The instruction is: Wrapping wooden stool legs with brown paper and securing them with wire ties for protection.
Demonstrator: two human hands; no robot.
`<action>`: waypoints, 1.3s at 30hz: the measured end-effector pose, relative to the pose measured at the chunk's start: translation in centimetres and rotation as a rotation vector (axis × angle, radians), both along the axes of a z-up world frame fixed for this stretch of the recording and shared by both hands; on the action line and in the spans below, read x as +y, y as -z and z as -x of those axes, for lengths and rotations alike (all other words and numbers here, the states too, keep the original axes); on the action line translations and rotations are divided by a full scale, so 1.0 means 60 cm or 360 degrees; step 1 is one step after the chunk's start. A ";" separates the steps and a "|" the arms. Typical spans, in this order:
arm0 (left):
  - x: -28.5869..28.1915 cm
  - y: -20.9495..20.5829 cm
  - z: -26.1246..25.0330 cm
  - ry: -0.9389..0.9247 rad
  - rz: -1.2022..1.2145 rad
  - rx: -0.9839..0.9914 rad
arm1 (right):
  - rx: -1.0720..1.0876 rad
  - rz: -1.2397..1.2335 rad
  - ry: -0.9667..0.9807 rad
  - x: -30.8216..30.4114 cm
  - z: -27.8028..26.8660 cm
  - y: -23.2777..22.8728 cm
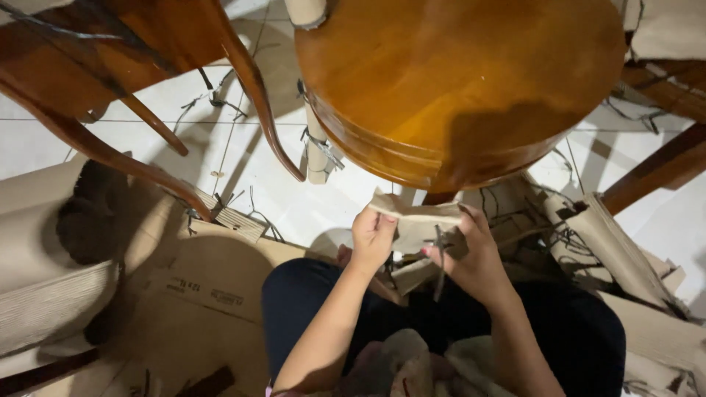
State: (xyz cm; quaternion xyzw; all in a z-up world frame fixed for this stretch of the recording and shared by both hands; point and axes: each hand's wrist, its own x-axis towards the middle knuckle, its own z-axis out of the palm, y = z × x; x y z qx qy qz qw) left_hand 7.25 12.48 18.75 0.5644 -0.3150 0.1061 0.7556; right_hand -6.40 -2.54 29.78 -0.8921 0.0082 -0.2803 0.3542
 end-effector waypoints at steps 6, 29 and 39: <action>-0.027 -0.045 0.030 -0.0068 -0.0202 0.0008 | -0.0109 0.0289 0.0249 -0.045 -0.021 0.055; -0.055 -0.021 -0.053 -0.0015 -0.0735 0.0211 | -0.0270 -0.0303 0.0382 -0.073 -0.133 0.183; -0.020 -0.037 -0.027 0.0222 -0.1437 0.0342 | 0.0230 -0.0264 0.0310 -0.090 -0.094 0.251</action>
